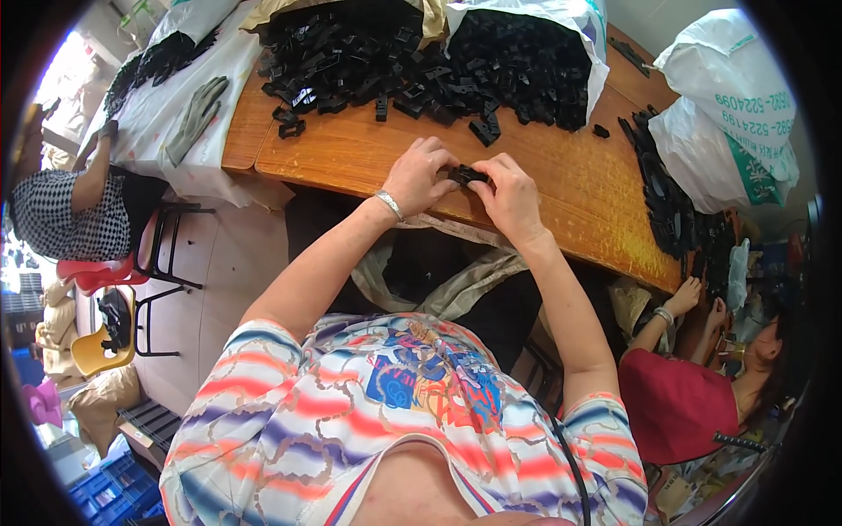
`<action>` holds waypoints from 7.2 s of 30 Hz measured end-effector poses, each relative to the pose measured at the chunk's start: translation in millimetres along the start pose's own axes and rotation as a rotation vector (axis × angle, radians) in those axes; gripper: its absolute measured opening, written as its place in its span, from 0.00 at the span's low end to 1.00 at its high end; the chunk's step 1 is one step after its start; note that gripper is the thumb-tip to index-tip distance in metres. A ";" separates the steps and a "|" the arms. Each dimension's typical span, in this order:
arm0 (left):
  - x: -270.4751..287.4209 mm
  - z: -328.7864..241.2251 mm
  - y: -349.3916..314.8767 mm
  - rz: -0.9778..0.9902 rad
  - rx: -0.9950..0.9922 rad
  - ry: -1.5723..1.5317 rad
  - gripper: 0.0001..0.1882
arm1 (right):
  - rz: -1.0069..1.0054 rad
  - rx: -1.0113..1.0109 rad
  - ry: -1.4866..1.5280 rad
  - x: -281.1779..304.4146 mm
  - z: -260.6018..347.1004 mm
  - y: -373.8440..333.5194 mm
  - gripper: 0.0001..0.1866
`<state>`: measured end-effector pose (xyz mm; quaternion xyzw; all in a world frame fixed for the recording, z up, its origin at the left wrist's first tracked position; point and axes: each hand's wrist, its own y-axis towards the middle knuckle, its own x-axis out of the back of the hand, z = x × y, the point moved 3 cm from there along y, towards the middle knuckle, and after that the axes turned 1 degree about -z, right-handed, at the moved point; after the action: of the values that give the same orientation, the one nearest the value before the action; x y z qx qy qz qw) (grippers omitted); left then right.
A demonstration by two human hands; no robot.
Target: Sorting and inspecting small black plastic components at a workshop table.
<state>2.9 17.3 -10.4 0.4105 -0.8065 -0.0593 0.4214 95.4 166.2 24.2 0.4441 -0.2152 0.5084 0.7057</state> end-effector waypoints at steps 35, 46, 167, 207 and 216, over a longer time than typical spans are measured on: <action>-40.1 -9.2 75.0 -0.091 0.262 0.149 0.08 | -0.234 -0.034 -0.091 67.8 -57.7 -35.1 0.03; -22.3 -27.1 57.1 -0.013 0.133 0.168 0.07 | -0.060 -0.464 -0.687 117.3 -222.7 58.5 0.18; -24.5 8.0 20.8 -0.016 0.172 -0.053 0.12 | 0.147 0.235 -0.144 5.3 -15.5 37.3 0.12; 19.7 21.4 65.6 -0.258 -0.117 0.365 0.05 | 0.133 0.145 0.030 -9.7 27.2 -65.6 0.07; -18.3 -21.3 30.8 0.008 -0.060 0.053 0.20 | -0.180 -0.145 -0.228 33.2 -106.5 39.9 0.08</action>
<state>5.2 55.8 5.2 0.3957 -0.7946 -0.0711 0.4549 56.3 277.3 10.9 0.4643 -0.2895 0.3727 0.7495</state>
